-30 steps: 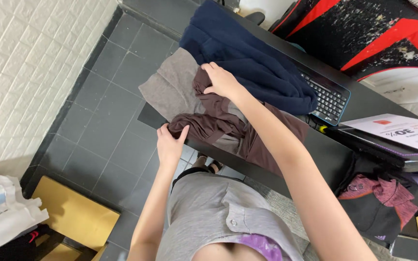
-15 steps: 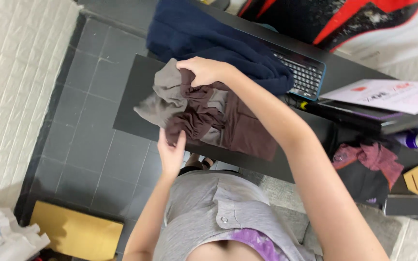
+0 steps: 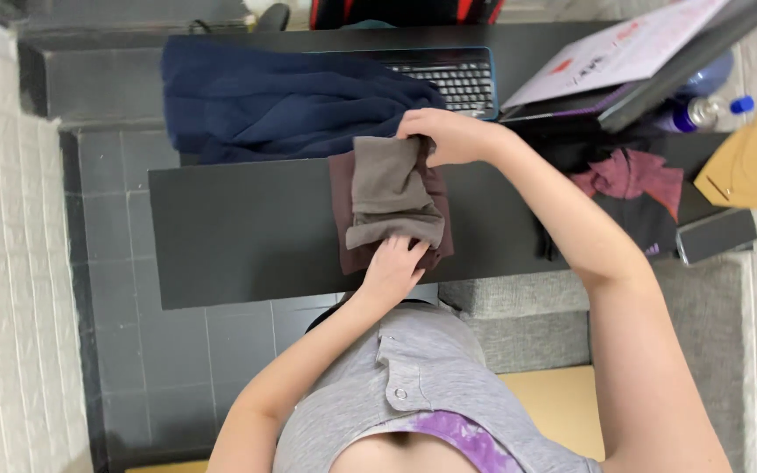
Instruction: Folding a jacket and a long-sleeved shirt on a desk
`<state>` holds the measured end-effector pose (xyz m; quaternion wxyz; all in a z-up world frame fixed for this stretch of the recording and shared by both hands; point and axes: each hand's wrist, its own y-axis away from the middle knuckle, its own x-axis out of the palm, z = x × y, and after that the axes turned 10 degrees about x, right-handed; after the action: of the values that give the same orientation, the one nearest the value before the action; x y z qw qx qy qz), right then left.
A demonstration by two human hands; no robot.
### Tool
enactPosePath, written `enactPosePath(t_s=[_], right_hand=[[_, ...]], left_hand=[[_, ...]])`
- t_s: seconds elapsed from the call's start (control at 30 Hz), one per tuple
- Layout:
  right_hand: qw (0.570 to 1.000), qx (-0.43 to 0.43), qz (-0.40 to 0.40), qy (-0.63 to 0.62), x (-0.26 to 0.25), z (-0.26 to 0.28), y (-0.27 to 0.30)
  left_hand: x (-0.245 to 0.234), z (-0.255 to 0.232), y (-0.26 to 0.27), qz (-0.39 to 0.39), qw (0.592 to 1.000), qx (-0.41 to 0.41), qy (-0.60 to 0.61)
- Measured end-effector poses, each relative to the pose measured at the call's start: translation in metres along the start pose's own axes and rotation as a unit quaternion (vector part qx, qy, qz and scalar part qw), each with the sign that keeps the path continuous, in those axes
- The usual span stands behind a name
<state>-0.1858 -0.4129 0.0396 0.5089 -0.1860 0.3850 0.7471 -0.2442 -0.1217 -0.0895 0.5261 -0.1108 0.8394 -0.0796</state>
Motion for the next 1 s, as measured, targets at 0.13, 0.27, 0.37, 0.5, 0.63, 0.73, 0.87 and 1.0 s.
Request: enactPosePath(t_s=[0.13,0.27,0.37,0.5,0.63,0.73,0.87,1.0], right_hand=[[0.975,0.099,-0.096,0.174,0.075,-0.092,0.011],[0.968,0.092,-0.214,0.097,0.090,-0.038,0.046],[0.932,0.111,-0.346,-0.010,0.108,0.015,0.069],[0.925,0.164,-0.324,-0.112,0.151,0.046,0.080],[0.801,0.238,-0.518,-0.184,0.179,0.018,0.091],[0.625,0.238,-0.613,-0.421,0.224,-0.043,0.098],[0.633,0.239,-0.599,-0.428,0.236,-0.032,0.126],[0.706,0.222,-0.523,-0.423,0.249,-0.002,0.114]], left_hand=[[0.001,-0.003,-0.014,0.111,0.988,0.033,-0.099],[-0.007,-0.001,-0.015,0.126,0.987,0.060,-0.083],[0.004,0.008,-0.015,0.148,0.988,0.046,0.018],[0.005,0.019,-0.027,0.115,0.981,0.144,-0.063],[-0.040,0.012,-0.057,0.085,0.960,0.265,-0.030],[-0.016,0.032,-0.060,0.058,0.957,0.279,0.048],[-0.018,0.057,-0.083,-0.011,0.952,0.304,0.016],[-0.013,0.058,-0.113,-0.027,0.914,0.400,-0.057]])
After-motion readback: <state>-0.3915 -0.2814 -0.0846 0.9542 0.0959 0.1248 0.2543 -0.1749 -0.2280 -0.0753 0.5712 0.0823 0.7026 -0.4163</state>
